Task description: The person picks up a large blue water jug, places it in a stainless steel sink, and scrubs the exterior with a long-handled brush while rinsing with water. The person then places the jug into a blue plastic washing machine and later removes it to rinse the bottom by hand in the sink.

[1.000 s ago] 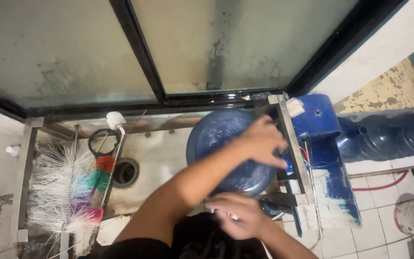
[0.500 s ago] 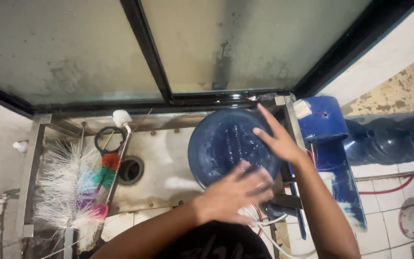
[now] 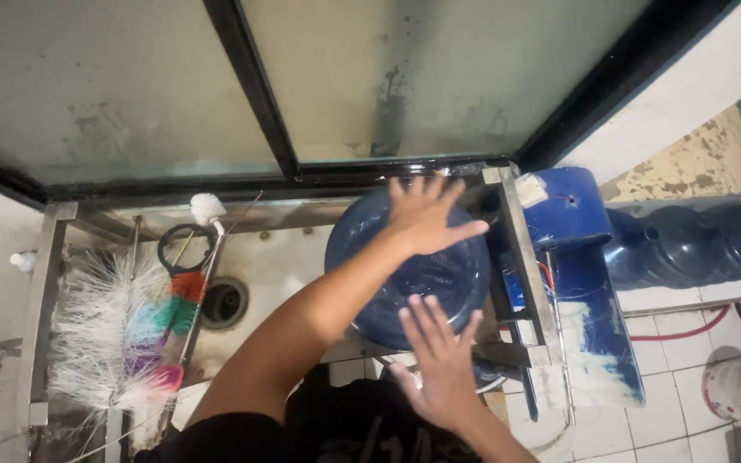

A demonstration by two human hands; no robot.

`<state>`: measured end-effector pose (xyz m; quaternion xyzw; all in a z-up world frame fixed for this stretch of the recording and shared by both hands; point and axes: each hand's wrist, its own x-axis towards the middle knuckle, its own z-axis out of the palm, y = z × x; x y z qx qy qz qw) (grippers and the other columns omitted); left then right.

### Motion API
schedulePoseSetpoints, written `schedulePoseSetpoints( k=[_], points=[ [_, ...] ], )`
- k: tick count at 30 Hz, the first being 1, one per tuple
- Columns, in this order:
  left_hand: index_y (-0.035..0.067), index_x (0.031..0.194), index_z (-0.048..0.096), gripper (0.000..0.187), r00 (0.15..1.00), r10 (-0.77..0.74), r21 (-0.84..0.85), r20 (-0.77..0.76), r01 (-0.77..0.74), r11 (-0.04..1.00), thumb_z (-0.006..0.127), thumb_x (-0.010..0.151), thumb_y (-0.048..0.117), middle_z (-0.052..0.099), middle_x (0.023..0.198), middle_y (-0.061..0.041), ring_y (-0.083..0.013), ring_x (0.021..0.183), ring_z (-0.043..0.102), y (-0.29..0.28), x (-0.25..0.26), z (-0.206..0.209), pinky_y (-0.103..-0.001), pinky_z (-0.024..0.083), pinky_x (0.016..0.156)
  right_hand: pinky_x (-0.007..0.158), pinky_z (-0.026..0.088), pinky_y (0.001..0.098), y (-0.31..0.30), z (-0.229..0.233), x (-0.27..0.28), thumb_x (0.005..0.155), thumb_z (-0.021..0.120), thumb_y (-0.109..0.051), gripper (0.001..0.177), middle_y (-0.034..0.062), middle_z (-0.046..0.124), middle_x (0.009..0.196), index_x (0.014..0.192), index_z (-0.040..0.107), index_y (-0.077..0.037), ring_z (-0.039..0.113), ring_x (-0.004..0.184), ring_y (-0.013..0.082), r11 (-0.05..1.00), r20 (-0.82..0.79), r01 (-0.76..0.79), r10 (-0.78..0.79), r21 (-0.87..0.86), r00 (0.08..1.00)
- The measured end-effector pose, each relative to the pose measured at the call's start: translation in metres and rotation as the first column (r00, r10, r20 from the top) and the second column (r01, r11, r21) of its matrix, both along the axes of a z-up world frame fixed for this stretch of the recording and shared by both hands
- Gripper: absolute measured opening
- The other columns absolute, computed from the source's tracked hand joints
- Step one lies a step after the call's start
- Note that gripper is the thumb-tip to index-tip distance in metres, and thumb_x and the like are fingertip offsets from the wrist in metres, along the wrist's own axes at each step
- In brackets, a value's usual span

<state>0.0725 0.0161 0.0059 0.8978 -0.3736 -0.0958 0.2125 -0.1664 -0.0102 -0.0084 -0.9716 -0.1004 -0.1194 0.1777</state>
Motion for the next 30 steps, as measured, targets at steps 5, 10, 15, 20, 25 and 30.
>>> schedulePoseSetpoints(
  k=[5, 10, 15, 20, 25, 30],
  points=[
    [0.023, 0.104, 0.079, 0.065, 0.903, -0.416, 0.077, 0.106, 0.409, 0.909, 0.059, 0.074, 0.076, 0.069, 0.116, -0.006, -0.031, 0.125, 0.054, -0.034, -0.034, 0.018, -0.074, 0.017, 0.113, 0.107, 0.045, 0.048, -0.006, 0.003, -0.008, 0.091, 0.065, -0.013, 0.04, 0.0187, 0.066, 0.135, 0.128, 0.065, 0.002, 0.062, 0.128, 0.0328, 0.883, 0.175, -0.159, 0.088, 0.443, 0.981],
    [0.02, 0.098, 0.079, 0.048, 0.661, -0.743, 0.187, 0.101, 0.721, 0.667, 0.062, 0.084, 0.062, 0.074, 0.103, -0.003, -0.0242, 0.113, 0.065, -0.017, -0.103, 0.023, -0.055, 0.023, 0.125, 0.09, 0.058, 0.032, -0.067, 0.031, 0.023, 0.097, 0.061, -0.005, 0.013, 0.0113, 0.073, 0.103, 0.105, 0.069, 0.002, 0.073, 0.097, 0.0207, 0.792, 0.413, -0.046, -0.266, 0.608, 0.871],
    [0.008, 0.105, 0.075, 0.042, 0.567, -0.817, 0.302, -0.101, 0.8, 0.518, 0.057, 0.101, 0.046, 0.077, 0.106, -0.011, -0.0254, 0.109, 0.071, 0.034, -0.143, 0.019, -0.04, 0.022, 0.137, 0.103, 0.05, 0.0366, -0.112, 0.048, 0.125, 0.092, 0.075, -0.015, 0.037, 0.0136, 0.067, 0.128, 0.126, 0.065, -0.002, 0.065, 0.119, 0.0272, 0.836, 0.111, -0.003, -0.07, 0.549, 0.991],
    [0.015, 0.147, 0.051, 0.072, 0.786, -0.442, -0.115, 0.432, 0.534, 0.838, 0.065, 0.089, 0.056, 0.043, 0.161, -0.014, -0.0311, 0.157, 0.032, 0.097, -0.144, -0.012, -0.057, 0.014, 0.129, 0.123, 0.026, 0.041, -0.119, 0.018, 0.157, 0.092, 0.069, -0.023, 0.071, 0.0152, 0.039, 0.164, 0.156, 0.04, -0.012, 0.037, 0.152, 0.0295, 0.7, -0.134, -0.004, 0.142, 0.715, 0.981],
    [0.011, 0.162, 0.027, 0.096, 0.959, -0.076, -0.281, 0.274, 0.156, 0.947, 0.062, 0.09, 0.066, 0.007, 0.169, -0.026, -0.0446, 0.157, 0.002, 0.135, -0.102, -0.01, -0.07, -0.002, 0.119, 0.124, 0.004, 0.0563, -0.095, 0.001, 0.085, 0.099, 0.056, -0.027, 0.063, 0.0173, 0.005, 0.175, 0.159, 0.038, -0.018, -0.001, 0.16, 0.0405, 0.903, -0.04, 0.1, -0.092, 0.418, 0.995],
    [0.007, 0.165, 0.016, 0.104, 0.99, 0.072, -0.388, 0.124, -0.018, 0.921, 0.061, 0.092, 0.066, 0.0, 0.17, -0.032, -0.0503, 0.158, -0.004, 0.103, -0.024, -0.012, -0.066, -0.001, 0.122, 0.117, -0.007, 0.07, -0.052, 0.0, 0.032, 0.091, 0.06, -0.043, 0.073, 0.0174, 0.012, 0.17, 0.156, 0.038, -0.017, -0.005, 0.156, 0.0455, 0.989, 0.093, 0.083, -0.094, 0.119, 0.991]
  ],
)
